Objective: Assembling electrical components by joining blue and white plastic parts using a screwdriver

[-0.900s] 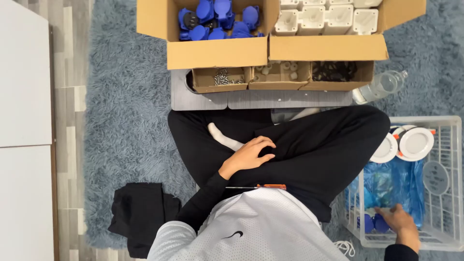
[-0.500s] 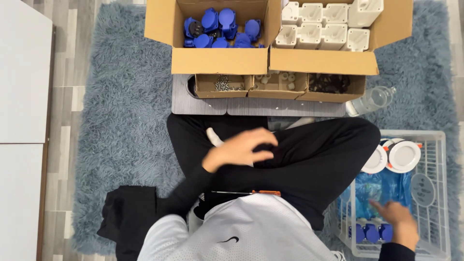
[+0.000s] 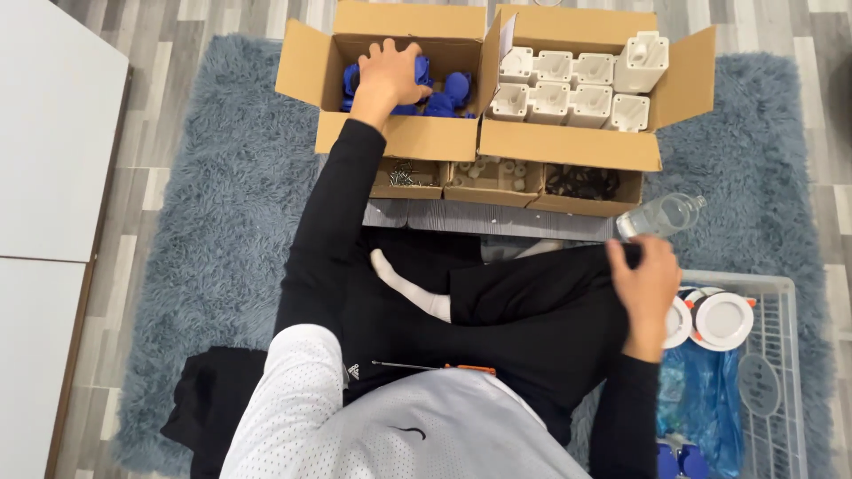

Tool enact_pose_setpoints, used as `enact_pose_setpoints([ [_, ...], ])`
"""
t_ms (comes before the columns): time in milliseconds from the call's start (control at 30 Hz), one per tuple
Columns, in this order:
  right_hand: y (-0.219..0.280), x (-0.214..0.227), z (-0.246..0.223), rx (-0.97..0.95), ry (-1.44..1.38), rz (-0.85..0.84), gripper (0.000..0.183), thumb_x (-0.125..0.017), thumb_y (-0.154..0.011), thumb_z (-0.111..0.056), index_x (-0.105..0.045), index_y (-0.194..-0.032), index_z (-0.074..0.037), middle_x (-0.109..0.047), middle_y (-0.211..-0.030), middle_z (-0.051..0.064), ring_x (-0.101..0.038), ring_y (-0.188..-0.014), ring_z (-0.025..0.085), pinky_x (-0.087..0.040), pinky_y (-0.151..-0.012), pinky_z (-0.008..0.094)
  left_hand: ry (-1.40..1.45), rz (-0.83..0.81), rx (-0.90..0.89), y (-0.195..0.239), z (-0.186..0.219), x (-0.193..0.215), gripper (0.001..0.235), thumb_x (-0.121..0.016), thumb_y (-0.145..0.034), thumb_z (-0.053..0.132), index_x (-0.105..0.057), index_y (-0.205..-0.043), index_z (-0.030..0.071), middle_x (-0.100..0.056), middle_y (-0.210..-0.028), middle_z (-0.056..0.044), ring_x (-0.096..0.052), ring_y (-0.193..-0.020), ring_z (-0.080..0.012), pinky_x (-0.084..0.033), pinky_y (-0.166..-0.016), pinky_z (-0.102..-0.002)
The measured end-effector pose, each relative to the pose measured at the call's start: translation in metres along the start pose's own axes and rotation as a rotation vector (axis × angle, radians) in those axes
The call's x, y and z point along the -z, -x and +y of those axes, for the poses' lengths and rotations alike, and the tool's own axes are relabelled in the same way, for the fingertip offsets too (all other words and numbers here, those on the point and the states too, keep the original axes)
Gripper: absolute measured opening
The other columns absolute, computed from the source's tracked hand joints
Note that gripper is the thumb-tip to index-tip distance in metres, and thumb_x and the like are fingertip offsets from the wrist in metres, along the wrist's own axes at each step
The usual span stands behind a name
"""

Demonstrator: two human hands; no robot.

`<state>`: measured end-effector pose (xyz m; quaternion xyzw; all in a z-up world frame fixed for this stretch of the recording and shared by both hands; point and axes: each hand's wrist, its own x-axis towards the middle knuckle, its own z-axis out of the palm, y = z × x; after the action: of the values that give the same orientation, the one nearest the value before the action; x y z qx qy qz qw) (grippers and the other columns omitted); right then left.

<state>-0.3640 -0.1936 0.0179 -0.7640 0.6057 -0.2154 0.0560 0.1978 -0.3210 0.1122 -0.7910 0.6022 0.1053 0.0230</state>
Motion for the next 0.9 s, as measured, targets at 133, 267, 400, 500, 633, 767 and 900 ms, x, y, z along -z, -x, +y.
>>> enact_pose_setpoints([
  [133,0.008,-0.016,-0.001,-0.012,0.239,0.063,0.039,-0.074,-0.104,-0.058,-0.081,-0.109,-0.020,-0.080,-0.112,0.007,-0.068,-0.115,0.037,-0.049,-0.095,0.051,-0.028,-0.087,0.074,-0.026,0.000,-0.023,0.082,-0.081,-0.101,0.054,-0.038,-0.164,0.025,-0.017,-0.171,-0.033,-0.035,-0.146,-0.0613,-0.044,-0.112,-0.072],
  [267,0.009,-0.012,-0.003,-0.037,0.129,0.050,0.035,-0.072,-0.109,-0.053,-0.080,-0.108,-0.019,-0.080,-0.116,0.005,-0.068,-0.117,0.037,-0.046,-0.098,0.050,0.052,-0.017,0.151,-0.040,-0.003,-0.042,0.080,-0.083,-0.095,0.024,-0.037,-0.160,0.024,-0.008,-0.168,-0.034,-0.047,-0.129,-0.0626,-0.055,-0.095,-0.061],
  [400,0.010,-0.013,-0.003,-0.017,0.144,0.078,0.035,-0.073,-0.109,-0.052,-0.080,-0.108,-0.018,-0.080,-0.116,0.004,-0.069,-0.115,0.036,-0.048,-0.095,0.049,0.171,0.155,0.175,-0.036,-0.018,-0.056,0.083,-0.104,-0.080,0.033,-0.051,-0.138,0.007,-0.022,-0.152,-0.029,-0.049,-0.123,-0.0552,-0.058,-0.100,-0.063],
  [500,0.010,-0.011,-0.006,-0.040,0.139,0.063,0.036,-0.072,-0.109,-0.052,-0.081,-0.109,-0.017,-0.080,-0.116,0.005,-0.069,-0.115,0.036,-0.047,-0.097,0.049,0.310,0.142,0.115,-0.019,-0.021,-0.043,0.073,-0.103,-0.085,0.033,-0.053,-0.131,0.007,-0.023,-0.153,-0.031,-0.043,-0.127,-0.0566,-0.056,-0.098,-0.064],
  [633,0.006,-0.012,-0.002,-0.044,0.140,0.063,0.033,-0.072,-0.108,-0.053,-0.081,-0.107,-0.021,-0.080,-0.116,0.002,-0.069,-0.118,0.035,-0.047,-0.097,0.049,0.474,0.203,-0.002,0.033,-0.019,-0.002,0.050,-0.094,-0.091,0.021,-0.061,-0.128,0.013,-0.040,-0.148,-0.024,-0.044,-0.135,-0.0488,-0.047,-0.111,-0.065],
  [767,-0.019,0.022,-0.025,0.113,-0.226,0.159,0.007,-0.081,-0.111,-0.016,-0.079,-0.110,-0.008,-0.079,-0.116,0.009,-0.071,-0.104,0.028,-0.054,-0.097,0.042,0.812,0.407,-0.202,0.096,-0.014,0.030,0.044,-0.080,-0.094,0.011,-0.067,-0.134,0.021,-0.051,-0.140,-0.013,-0.061,-0.132,-0.0349,-0.057,-0.110,-0.044],
  [900,-0.065,0.083,-0.087,0.353,-0.387,0.102,0.005,-0.077,-0.112,0.003,-0.077,-0.115,-0.001,-0.078,-0.120,0.015,-0.071,-0.109,0.028,-0.054,-0.102,0.039,1.163,0.462,-0.392,0.145,-0.010,0.013,0.070,-0.092,-0.095,0.020,-0.052,-0.153,0.016,-0.047,-0.155,-0.019,-0.059,-0.142,-0.0387,-0.065,-0.115,-0.052],
])
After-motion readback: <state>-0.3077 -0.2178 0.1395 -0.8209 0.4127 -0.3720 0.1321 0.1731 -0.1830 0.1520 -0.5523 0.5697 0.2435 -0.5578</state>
